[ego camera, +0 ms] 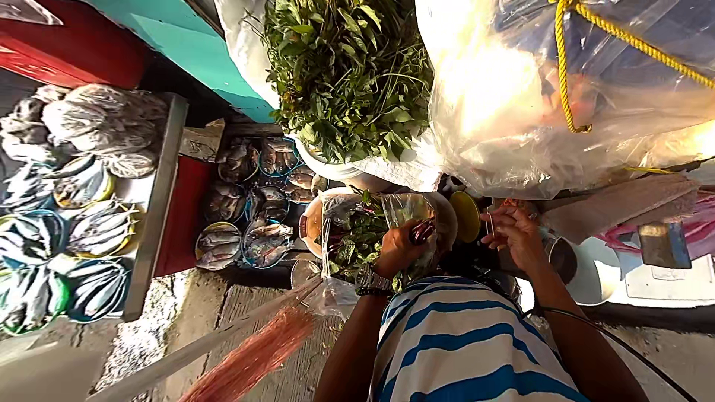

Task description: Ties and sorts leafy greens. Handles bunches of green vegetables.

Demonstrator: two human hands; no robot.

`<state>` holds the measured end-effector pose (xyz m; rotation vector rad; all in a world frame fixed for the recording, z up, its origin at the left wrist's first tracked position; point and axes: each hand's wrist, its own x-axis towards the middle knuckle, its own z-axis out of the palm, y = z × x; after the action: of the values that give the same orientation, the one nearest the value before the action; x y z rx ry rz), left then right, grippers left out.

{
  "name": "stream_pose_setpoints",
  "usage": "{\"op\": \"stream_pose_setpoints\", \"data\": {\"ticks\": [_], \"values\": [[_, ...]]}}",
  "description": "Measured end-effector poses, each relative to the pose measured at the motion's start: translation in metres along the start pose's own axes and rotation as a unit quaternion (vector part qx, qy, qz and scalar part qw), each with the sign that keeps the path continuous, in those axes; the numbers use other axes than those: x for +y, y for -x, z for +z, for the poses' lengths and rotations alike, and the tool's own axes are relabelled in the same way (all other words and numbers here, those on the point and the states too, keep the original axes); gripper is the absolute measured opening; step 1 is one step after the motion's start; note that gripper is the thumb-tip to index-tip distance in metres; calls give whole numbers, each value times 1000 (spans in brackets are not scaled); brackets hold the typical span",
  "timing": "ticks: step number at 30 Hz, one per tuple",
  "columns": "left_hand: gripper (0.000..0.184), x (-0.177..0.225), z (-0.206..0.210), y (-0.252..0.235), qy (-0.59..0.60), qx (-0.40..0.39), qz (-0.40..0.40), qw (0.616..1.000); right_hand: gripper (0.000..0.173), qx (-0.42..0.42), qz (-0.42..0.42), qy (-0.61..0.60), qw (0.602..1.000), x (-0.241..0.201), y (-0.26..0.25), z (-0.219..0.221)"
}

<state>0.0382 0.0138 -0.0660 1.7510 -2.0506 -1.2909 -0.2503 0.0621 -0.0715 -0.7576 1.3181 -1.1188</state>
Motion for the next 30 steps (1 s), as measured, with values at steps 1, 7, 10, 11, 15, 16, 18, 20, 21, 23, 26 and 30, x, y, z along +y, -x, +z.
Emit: {"op": "stream_pose_setpoints", "data": {"ticks": [1,7,10,11,15,16,18,20,21,23,26,30], "values": [[47,1,-2,2,-4,-3,-8,1000,36,-44,-36,78,995,-2,0,14],[45,8,-15,7,-57,-38,-57,996,61,-243,-309,443,806,-41,-20,78],[42,8,-15,9,-85,-37,-49,994,74,-332,-345,508,716,-59,-25,105],[42,7,-15,11,-91,-31,-41,994,78,-359,-355,517,691,-59,-28,112],[42,2,-13,23,-69,19,14,997,89,-427,-280,555,657,-63,-45,126],[41,0,-13,27,-53,44,34,997,92,-435,-246,529,686,-63,-51,127],[39,-3,-13,34,-23,102,78,992,103,-455,-158,436,760,-51,-61,125],[35,-8,-10,35,-5,155,114,981,109,-454,-59,309,834,-33,-61,123],[37,-10,-10,35,3,172,120,978,106,-440,0,248,863,-26,-57,123],[39,-10,-14,35,9,182,101,978,86,-402,101,156,896,-17,-41,122],[39,-6,-20,30,-17,167,40,985,40,-339,156,68,925,3,-15,118],[49,8,-26,16,-109,83,-78,987,20,-293,39,148,944,-3,15,116]]}}
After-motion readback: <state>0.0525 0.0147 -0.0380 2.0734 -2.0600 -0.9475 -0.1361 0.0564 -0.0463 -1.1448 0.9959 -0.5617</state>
